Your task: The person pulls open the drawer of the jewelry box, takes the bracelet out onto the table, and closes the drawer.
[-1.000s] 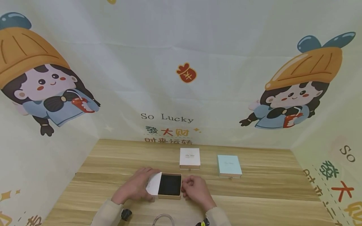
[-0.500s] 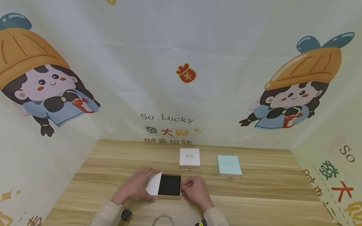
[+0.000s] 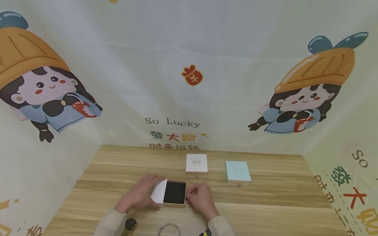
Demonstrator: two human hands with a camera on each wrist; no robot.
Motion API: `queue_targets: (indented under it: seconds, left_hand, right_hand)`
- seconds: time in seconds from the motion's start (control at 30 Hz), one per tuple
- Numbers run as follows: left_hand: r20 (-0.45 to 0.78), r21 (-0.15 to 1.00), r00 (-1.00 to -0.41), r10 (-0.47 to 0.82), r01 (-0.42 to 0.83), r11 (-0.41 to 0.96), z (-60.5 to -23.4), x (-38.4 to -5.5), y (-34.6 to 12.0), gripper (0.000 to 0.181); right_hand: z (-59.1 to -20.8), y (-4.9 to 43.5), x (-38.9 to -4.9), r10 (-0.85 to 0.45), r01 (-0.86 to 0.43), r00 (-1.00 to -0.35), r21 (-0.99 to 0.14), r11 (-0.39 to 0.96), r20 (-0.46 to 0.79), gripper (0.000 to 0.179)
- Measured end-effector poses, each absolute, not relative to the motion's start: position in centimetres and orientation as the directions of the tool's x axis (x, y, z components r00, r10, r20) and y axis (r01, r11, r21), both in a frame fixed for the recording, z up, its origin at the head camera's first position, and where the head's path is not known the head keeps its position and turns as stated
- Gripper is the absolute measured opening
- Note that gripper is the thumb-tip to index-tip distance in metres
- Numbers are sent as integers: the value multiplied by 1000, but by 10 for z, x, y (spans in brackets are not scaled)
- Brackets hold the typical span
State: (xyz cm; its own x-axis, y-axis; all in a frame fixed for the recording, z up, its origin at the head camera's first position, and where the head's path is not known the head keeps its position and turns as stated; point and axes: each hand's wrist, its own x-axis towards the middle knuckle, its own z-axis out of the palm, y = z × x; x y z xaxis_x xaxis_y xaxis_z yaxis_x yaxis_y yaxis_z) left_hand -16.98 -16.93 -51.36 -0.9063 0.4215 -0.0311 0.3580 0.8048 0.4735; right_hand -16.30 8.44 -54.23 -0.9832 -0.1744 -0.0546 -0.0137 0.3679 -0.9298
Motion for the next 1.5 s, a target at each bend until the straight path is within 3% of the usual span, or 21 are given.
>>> queue_targets:
  seconds: [1.5]
  left_hand:
    - [0, 481, -909, 418, 366, 796, -513, -170, -168, 102]
  right_hand:
    - [-541, 67, -164, -229, -26, -972, -941, 338, -55, 5]
